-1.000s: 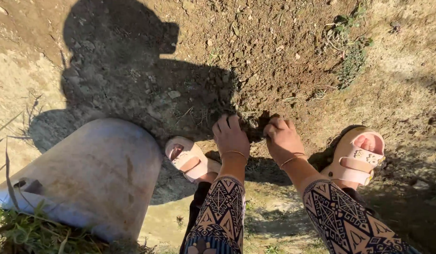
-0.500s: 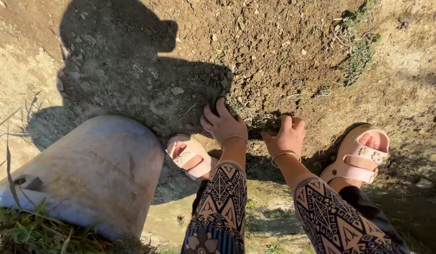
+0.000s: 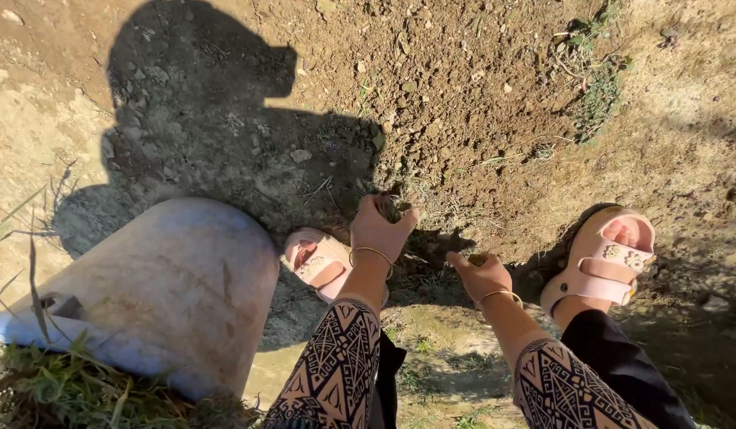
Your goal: Pulling weeds from the ground and collecting them in a bucket.
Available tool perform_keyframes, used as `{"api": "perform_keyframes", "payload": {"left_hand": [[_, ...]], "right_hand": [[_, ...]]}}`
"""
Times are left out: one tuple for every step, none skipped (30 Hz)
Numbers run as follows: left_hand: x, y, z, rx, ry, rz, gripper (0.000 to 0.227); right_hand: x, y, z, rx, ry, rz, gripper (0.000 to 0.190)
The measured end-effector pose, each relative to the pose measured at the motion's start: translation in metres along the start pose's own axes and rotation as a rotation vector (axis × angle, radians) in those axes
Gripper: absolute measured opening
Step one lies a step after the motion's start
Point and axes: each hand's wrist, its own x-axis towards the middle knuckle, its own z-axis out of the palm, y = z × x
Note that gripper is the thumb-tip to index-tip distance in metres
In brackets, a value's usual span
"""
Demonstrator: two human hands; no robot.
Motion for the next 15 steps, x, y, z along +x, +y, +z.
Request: {"api": "perform_keyframes", "payload": {"left_hand": [[0.003, -0.007, 0.005, 0.305, -0.111, -0.017, 0.076], [0.006, -0.016, 0.01, 0.611, -0.224, -0.036, 0.101], [-0.001, -0.007, 0.013, 0.614, -0.23, -0.048, 0.101], [-0.008, 0.001, 0.016, 0.752, -0.363, -0.12, 0.082], [-0.014, 0.014, 0.021, 0.885, -0.498, -0.181, 0.066], [-0.009, -0.009, 0.031, 0.881, -0.504, -0.187, 0.066], [0.0, -0.026, 0.045, 0.971, -0.454, -0.083, 0.047], [0.007, -0.04, 0.057, 1.057, -0.4, 0.021, 0.03], [0.003, -0.035, 0.054, 1.048, -0.394, 0.026, 0.03], [-0.002, -0.029, 0.05, 0.987, -0.373, 0.009, 0.033], [-0.007, -0.024, 0.043, 0.935, -0.35, -0.01, 0.037], [-0.005, -0.029, 0.043, 0.934, -0.344, -0.005, 0.037], [-0.001, -0.033, 0.044, 0.805, -0.192, 0.029, 0.038], [0.004, -0.038, 0.046, 0.672, -0.044, 0.063, 0.04], [0.004, -0.03, 0.044, 0.671, -0.036, 0.068, 0.04]], "right_hand": [[0.002, -0.017, -0.005, -0.041, -0.074, 0.074, 0.07], [0.005, -0.034, -0.01, -0.083, -0.15, 0.148, 0.092], [0.006, -0.045, -0.012, -0.09, -0.159, 0.157, 0.092], [0.007, -0.057, -0.015, -0.064, -0.14, 0.208, 0.093], [0.01, -0.071, -0.022, -0.039, -0.113, 0.255, 0.095], [0.012, -0.066, -0.017, -0.046, -0.114, 0.26, 0.095], [0.016, -0.065, -0.018, -0.07, -0.115, 0.25, 0.089], [0.019, -0.066, -0.021, -0.095, -0.117, 0.241, 0.083], [0.031, -0.055, -0.019, -0.097, -0.108, 0.233, 0.083], [0.042, -0.045, -0.018, -0.194, -0.093, 0.162, 0.076], [0.05, -0.036, -0.014, -0.285, -0.082, 0.094, 0.069], [0.046, -0.036, -0.02, -0.282, -0.079, 0.088, 0.069], [0.043, -0.039, -0.026, -0.282, -0.04, 0.054, 0.064], [0.041, -0.041, -0.031, -0.281, 0.0, 0.02, 0.06], [0.029, -0.053, -0.041, -0.278, 0.003, 0.013, 0.06]]}}
